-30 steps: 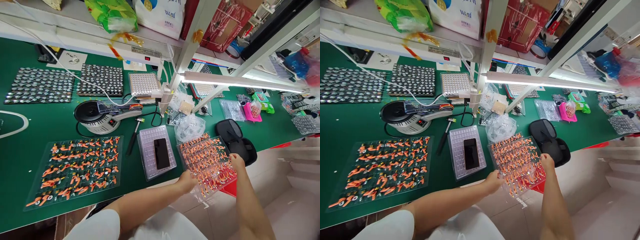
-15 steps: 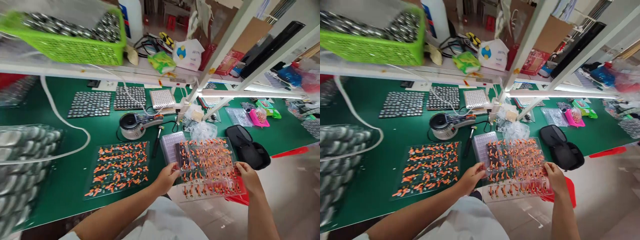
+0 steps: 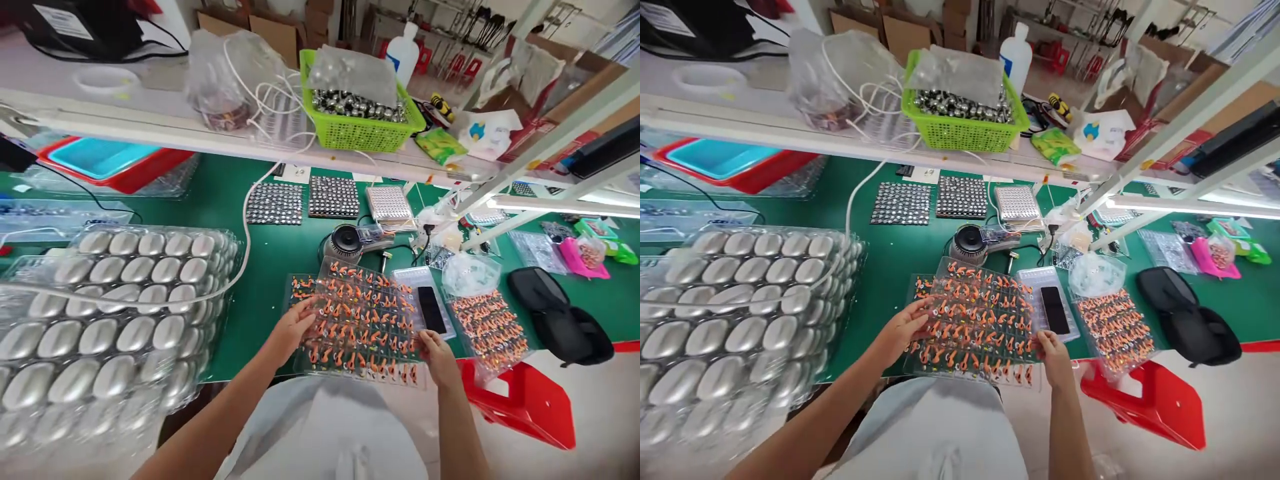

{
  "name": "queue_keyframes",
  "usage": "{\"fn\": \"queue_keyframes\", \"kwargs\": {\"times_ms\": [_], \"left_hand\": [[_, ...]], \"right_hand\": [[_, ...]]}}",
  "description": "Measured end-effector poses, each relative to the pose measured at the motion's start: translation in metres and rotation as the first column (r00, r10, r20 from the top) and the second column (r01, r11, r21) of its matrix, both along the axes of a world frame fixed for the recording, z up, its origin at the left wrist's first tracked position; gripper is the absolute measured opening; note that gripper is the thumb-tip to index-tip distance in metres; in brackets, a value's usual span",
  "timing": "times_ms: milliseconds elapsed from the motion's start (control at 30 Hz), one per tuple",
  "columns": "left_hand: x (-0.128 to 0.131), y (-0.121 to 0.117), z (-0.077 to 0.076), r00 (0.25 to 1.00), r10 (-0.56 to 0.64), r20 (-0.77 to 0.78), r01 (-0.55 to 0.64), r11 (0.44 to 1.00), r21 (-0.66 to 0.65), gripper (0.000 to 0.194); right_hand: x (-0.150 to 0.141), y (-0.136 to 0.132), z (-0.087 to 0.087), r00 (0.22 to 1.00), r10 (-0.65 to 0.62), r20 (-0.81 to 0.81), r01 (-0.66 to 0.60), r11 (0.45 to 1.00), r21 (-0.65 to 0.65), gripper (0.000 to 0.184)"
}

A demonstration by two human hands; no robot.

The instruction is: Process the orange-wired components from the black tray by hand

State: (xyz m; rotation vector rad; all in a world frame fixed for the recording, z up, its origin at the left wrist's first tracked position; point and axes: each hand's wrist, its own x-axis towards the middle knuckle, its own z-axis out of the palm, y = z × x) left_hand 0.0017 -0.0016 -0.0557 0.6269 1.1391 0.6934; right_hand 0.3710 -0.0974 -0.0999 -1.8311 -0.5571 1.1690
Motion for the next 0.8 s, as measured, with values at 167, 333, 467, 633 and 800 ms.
{"fn": "queue_keyframes", "kwargs": {"times_ms": [167,333,467,633,800], "left_hand": [[-0.041,0.020,-0.026,1.000,0.018,0.006,-0.018,0.999,-0.047,0.048],[-0.058,0.059,-0.042,0.989,-0.133,0.069,0.139,0.986,-0.095,0.045],[-0.057,0.080,-0.035,0.955,-0.289,0.066,0.294,0.952,-0.085,0.051],[-0.053,0.091,-0.019,0.921,-0.390,0.000,0.384,0.908,-0.169,0.044],[-0.041,0.075,-0.010,0.946,-0.305,-0.111,0.295,0.950,-0.102,0.035]], "right_hand": [[-0.051,-0.009,-0.010,0.956,-0.072,-0.283,0.077,0.997,0.007,0.035],[-0.090,-0.018,0.000,0.803,0.095,-0.588,-0.011,0.989,0.144,0.037],[-0.096,-0.029,0.001,0.696,0.167,-0.698,-0.060,0.983,0.174,0.039],[-0.088,-0.041,-0.011,0.625,0.195,-0.756,-0.025,0.973,0.231,0.043],[-0.082,-0.043,-0.015,0.577,0.240,-0.781,0.039,0.947,0.319,0.045]]}}
